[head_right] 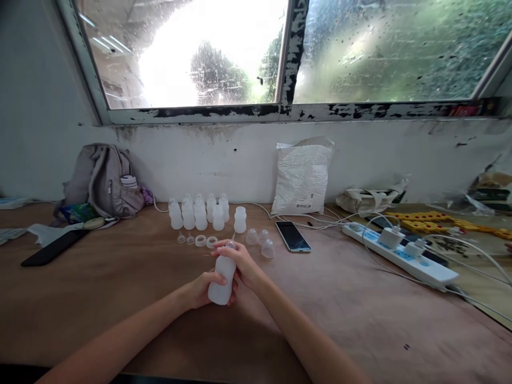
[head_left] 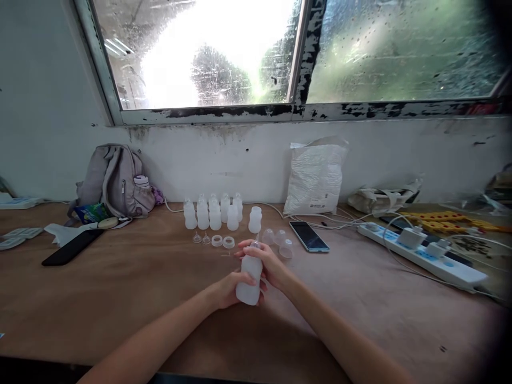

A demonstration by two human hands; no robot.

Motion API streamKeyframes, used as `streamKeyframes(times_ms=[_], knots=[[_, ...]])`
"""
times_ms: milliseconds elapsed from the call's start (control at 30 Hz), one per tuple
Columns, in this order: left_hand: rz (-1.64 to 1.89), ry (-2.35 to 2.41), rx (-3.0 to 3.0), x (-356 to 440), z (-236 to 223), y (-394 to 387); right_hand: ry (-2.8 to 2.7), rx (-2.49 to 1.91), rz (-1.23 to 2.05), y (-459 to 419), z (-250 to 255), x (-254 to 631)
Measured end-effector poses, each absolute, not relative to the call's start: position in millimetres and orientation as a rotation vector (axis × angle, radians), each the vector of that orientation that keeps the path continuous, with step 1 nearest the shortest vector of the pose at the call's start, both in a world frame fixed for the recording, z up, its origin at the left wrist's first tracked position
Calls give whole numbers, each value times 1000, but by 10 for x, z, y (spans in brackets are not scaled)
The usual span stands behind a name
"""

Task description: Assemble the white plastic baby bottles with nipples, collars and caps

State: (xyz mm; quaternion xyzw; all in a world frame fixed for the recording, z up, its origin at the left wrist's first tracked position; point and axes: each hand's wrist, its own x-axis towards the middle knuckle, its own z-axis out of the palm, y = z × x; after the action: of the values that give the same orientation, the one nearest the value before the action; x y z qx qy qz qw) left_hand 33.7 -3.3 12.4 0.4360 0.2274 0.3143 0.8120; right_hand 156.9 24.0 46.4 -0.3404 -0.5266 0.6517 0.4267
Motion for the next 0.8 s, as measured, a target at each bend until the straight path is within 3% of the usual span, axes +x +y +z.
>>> streamKeyframes(times_ms=[333,800], knots=[[1109,1242,1578,483,55,11,-1266,-934,1237,205,405,1444],[1110,1529,2020,442,13,177,-1158,-1043,836,347,273,1282]])
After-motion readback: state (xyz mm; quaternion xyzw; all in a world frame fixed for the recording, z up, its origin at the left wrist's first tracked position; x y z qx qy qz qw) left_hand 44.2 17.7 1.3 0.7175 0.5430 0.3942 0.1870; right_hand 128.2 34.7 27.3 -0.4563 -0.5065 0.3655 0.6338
